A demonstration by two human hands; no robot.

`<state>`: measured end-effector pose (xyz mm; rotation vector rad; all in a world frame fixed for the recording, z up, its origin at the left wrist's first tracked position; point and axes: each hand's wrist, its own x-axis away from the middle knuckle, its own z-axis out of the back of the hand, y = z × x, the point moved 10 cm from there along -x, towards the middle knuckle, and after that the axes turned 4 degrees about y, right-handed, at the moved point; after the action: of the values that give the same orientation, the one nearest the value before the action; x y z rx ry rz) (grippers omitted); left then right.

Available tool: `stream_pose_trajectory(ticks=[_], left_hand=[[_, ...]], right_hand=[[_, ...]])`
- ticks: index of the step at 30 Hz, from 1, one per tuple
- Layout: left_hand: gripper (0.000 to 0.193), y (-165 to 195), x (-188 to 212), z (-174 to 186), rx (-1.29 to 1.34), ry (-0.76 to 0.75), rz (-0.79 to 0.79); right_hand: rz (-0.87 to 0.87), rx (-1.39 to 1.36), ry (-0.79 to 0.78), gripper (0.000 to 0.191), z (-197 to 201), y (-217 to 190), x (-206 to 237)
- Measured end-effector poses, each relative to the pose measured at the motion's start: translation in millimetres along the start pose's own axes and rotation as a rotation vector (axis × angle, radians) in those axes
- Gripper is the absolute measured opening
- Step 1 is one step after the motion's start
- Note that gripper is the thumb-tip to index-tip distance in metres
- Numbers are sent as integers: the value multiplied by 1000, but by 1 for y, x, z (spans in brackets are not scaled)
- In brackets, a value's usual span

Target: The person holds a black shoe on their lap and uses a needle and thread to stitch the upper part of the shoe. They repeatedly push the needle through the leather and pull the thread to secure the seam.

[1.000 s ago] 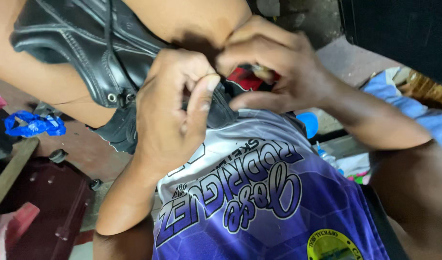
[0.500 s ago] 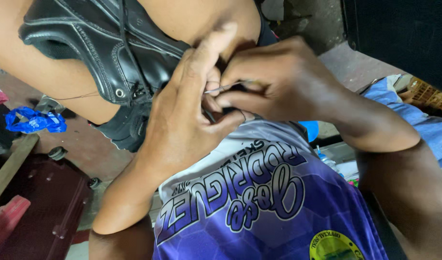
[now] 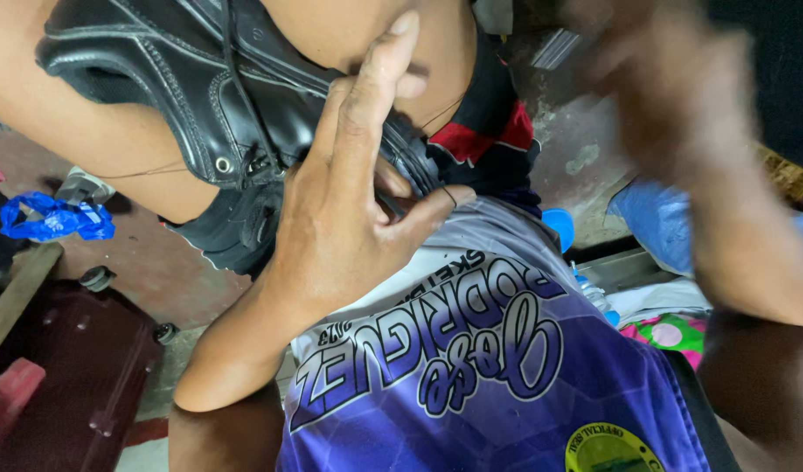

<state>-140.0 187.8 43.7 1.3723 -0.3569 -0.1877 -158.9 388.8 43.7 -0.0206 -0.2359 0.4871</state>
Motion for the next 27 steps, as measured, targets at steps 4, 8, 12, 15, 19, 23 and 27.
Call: stream_pose_trajectory(ticks=[4,8,12,15,19,23,27], left_hand=[[98,3,1,-2,-20,-14,-52],[63,16,19,17,-171,28,-181],[40,-12,48,77,-463,154,-2],[30,-46,72,111,-627,232,142],[35,-80,94,116,-493,294,79],[52,-124,116,139,-98,449,71],[38,-182,150,227,-23,845,359]], right_hand=[[109,-632,69,39,-16,-59,14],[-48,-1056,-10,31,-56,-46,42],[-200,-1528,-54,34,-45,-34,28],[-93,-1459,-105,49,-27,-61,3],[48,-1080,29,67,-25,-89,-14],[-30,-1078,34,60,-43,-87,-12],[-69,-1175,-8,57,-47,-90,-15]])
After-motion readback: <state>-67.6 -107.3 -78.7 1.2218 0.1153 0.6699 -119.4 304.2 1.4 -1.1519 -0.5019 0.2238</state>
